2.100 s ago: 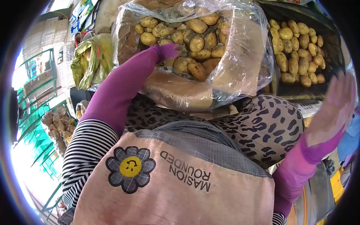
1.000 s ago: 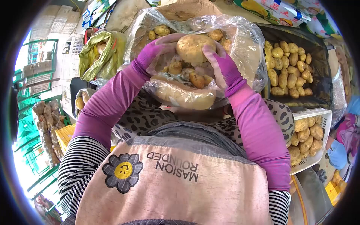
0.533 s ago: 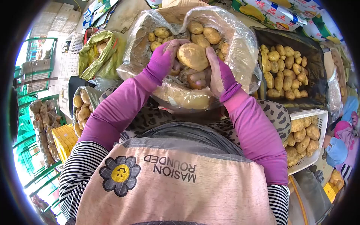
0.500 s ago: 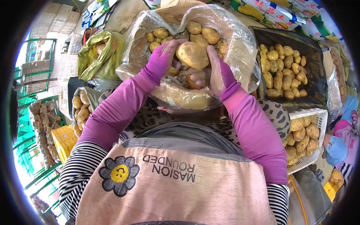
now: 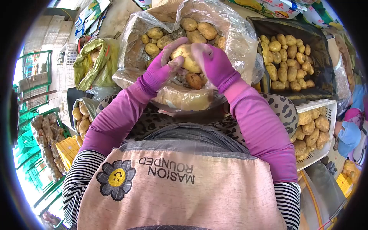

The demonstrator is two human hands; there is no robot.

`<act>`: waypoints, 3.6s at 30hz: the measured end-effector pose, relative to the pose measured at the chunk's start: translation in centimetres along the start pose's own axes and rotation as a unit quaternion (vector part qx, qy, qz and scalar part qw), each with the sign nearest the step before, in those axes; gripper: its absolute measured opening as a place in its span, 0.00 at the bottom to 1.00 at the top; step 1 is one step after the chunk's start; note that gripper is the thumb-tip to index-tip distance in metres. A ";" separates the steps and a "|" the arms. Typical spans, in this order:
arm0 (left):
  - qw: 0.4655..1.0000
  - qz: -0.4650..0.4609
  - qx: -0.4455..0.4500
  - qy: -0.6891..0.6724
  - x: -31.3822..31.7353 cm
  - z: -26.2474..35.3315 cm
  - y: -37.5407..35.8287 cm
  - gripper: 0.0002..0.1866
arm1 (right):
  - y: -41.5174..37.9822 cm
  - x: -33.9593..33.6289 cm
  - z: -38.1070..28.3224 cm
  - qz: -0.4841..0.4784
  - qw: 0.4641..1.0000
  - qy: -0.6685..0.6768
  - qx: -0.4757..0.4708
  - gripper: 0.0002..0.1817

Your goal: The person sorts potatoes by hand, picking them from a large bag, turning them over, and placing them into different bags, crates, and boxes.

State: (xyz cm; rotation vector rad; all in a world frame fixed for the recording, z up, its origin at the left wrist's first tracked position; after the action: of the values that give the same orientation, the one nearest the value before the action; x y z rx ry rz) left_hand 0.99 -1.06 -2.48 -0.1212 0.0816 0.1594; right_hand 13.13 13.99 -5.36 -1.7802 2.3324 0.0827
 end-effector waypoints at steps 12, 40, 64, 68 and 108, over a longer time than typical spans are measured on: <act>0.929 -0.026 -0.136 -0.342 0.0 -0.7 -0.4 0.33 | -0.1 1.1 -0.8 0.112 0.967 -0.201 -0.105 0.24; 0.976 0.119 0.090 -0.160 4.3 -3.3 -0.3 0.34 | 0.2 1.1 0.0 0.097 0.963 -0.232 -0.092 0.26; 0.884 0.087 0.007 -0.459 4.1 -0.5 -1.8 0.30 | 0.0 1.9 -0.9 0.118 0.969 -0.149 -0.160 0.21; 0.876 0.051 0.012 -0.479 3.6 -0.3 -2.1 0.29 | 0.3 0.1 -0.7 0.051 0.996 0.043 -0.051 0.19; 0.993 0.081 0.054 0.072 -3.1 -6.0 5.3 0.20 | -48.6 -22.1 -20.4 0.678 0.642 -0.041 -0.357 0.32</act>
State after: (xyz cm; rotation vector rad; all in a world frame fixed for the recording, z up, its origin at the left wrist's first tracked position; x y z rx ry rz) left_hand -3.35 2.86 -8.76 -0.0179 0.2448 0.3087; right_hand 62.66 18.31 22.80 0.3882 3.1069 1.3593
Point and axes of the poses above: each hand's wrist, its own y-axis towards the middle knuckle, its own x-axis out of the palm, z = x × y, the point moved 1 cm from there along y, towards the middle knuckle, and after that the axes turned 12 degrees about -z, right-handed, at the moved point
